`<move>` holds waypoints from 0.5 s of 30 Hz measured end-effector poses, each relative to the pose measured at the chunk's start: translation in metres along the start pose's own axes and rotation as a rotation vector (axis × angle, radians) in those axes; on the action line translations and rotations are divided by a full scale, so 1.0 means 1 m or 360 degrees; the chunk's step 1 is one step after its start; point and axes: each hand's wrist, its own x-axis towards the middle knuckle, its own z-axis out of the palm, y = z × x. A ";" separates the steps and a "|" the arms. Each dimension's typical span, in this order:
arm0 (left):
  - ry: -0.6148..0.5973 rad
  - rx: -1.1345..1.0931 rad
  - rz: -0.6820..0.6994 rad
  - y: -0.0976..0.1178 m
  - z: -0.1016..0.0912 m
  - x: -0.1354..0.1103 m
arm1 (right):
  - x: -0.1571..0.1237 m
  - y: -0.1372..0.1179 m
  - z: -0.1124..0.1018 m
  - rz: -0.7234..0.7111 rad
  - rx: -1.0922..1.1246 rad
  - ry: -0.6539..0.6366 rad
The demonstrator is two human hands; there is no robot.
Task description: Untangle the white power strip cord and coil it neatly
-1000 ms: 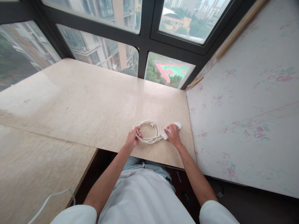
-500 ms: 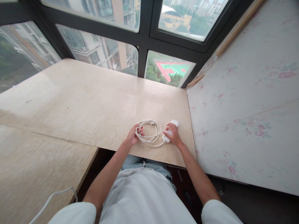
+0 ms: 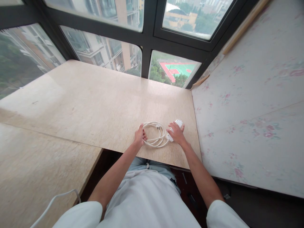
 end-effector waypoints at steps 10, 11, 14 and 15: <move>-0.0014 0.0108 -0.0014 0.001 0.002 0.003 | 0.040 -0.057 0.006 -0.0379 -0.0012 -0.0208; -0.0043 0.0111 -0.0036 0.002 0.001 0.003 | 0.045 -0.063 0.011 -0.0433 -0.0084 -0.0270; -0.0104 0.0084 -0.0067 0.004 -0.001 0.003 | 0.055 -0.077 0.025 -0.0529 -0.0292 -0.0452; -0.0111 0.0066 -0.0053 0.004 -0.002 0.003 | 0.056 -0.080 0.029 -0.0535 -0.0342 -0.0488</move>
